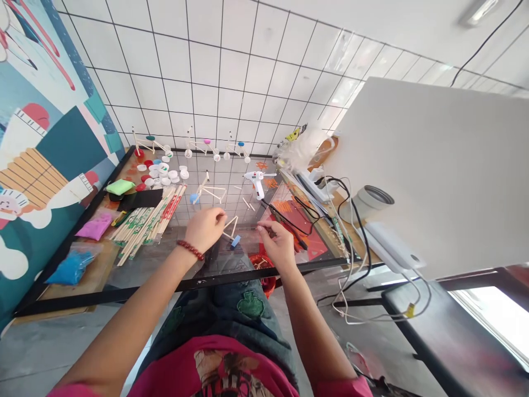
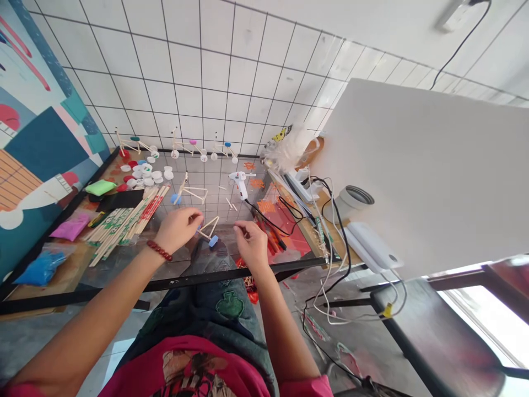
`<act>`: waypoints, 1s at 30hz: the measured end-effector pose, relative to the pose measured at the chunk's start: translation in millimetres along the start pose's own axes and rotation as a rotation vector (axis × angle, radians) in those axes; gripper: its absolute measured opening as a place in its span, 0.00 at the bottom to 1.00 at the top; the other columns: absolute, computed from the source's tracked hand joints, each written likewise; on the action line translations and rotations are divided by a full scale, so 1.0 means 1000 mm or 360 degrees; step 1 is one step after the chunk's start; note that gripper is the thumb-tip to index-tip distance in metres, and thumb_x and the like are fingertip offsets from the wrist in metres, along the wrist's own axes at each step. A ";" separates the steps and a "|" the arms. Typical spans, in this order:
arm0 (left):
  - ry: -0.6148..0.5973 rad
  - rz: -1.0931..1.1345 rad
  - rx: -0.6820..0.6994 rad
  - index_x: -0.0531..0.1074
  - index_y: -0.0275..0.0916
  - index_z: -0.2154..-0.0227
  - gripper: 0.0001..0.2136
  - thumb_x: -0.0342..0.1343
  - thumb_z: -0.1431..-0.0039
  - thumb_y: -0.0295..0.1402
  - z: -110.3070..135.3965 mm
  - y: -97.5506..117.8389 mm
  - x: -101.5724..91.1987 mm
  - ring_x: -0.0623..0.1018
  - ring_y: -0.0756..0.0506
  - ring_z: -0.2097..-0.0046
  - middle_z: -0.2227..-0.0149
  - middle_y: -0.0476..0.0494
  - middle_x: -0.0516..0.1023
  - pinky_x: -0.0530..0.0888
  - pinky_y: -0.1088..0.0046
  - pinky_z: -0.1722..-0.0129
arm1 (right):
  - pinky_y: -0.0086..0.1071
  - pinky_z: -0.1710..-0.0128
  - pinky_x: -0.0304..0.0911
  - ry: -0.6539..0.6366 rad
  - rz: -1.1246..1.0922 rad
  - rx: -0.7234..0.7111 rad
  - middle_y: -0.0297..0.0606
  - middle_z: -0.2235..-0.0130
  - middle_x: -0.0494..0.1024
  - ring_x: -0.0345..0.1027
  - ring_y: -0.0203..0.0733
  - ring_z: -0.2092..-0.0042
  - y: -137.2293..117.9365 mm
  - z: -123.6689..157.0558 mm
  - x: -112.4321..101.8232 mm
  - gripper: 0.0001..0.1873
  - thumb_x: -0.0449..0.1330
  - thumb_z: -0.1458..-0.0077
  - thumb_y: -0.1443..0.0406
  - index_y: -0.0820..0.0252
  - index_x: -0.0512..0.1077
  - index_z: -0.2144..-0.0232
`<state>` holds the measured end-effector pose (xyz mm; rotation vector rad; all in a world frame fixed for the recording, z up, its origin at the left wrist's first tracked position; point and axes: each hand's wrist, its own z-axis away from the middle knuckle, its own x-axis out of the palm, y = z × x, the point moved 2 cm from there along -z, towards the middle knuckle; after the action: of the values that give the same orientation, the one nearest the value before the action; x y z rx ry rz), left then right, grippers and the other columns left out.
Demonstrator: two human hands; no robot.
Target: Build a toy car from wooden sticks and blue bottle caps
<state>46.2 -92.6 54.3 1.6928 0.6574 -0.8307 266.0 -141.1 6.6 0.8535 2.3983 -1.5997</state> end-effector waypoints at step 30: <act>-0.0649 0.0221 -0.0199 0.72 0.40 0.85 0.16 0.59 0.48 0.43 -0.030 -0.023 0.029 0.69 0.47 0.74 0.82 0.49 0.70 0.59 0.70 0.72 | 0.31 0.59 0.62 -0.0803 0.0483 0.0469 0.34 0.70 0.81 0.75 0.43 0.61 0.011 -0.040 0.045 0.18 0.57 0.38 0.56 0.56 0.81 0.73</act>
<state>51.9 -57.3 22.4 1.3837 0.3014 -0.9773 241.9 -85.6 -3.4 0.7039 1.6395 -1.7996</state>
